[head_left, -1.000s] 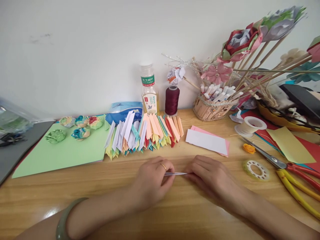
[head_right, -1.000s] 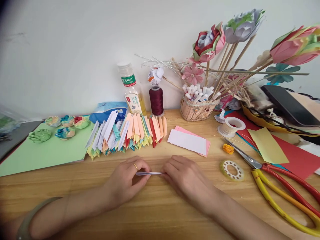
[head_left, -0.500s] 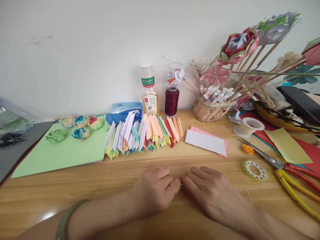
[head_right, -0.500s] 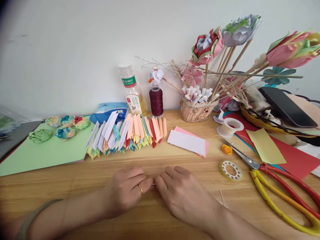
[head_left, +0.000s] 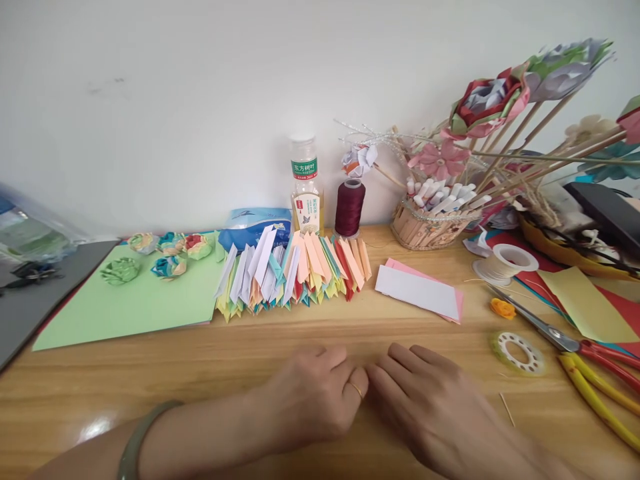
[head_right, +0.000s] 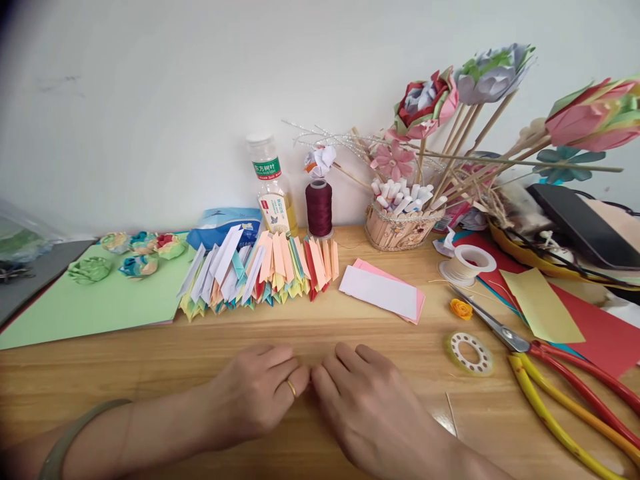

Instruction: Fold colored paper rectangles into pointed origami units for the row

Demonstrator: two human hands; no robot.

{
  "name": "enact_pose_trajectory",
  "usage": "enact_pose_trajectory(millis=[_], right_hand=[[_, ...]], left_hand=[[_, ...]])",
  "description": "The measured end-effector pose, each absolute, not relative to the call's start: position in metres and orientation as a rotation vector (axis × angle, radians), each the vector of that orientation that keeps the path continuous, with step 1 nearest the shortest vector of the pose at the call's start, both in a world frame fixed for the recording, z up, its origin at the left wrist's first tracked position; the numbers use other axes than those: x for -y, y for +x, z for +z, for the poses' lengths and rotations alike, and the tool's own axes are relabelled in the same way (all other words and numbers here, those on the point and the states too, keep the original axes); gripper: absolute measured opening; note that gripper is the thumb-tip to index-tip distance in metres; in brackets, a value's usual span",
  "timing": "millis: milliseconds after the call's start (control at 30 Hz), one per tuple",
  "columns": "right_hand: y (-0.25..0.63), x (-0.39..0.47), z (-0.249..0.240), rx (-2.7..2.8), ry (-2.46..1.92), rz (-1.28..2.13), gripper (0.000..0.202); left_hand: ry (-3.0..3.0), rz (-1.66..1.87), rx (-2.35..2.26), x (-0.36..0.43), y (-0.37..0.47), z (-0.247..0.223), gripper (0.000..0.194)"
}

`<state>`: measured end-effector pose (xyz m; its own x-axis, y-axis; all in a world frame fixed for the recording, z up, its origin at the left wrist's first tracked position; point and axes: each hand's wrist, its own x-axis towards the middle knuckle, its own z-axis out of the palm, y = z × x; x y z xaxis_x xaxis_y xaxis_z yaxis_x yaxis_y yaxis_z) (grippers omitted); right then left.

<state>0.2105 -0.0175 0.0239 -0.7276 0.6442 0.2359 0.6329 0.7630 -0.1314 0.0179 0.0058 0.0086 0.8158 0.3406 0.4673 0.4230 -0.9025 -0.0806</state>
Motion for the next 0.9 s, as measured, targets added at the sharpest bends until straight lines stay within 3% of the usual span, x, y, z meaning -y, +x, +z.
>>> enact_pose_trajectory(millis=[200,600,800,900], right_hand=[[0.209,0.018,0.025,2.694,-0.95,0.084,0.036],[0.229,0.014,0.035,2.708,-0.917,0.405,0.034],[0.232,0.014,0.042,2.608,-0.896,0.126,0.031],[0.234,0.014,0.041,2.55,-0.876,0.058,0.025]], left_hand=[[-2.853,-0.743,0.58,-0.008,0.019,0.007,0.041],[-3.09,-0.533,0.66,-0.008,0.01,0.03,0.044],[-3.044,-0.63,0.634,-0.009,0.009,0.031,0.027],[-3.042,-0.81,0.579,-0.011,0.008,0.034,0.028]])
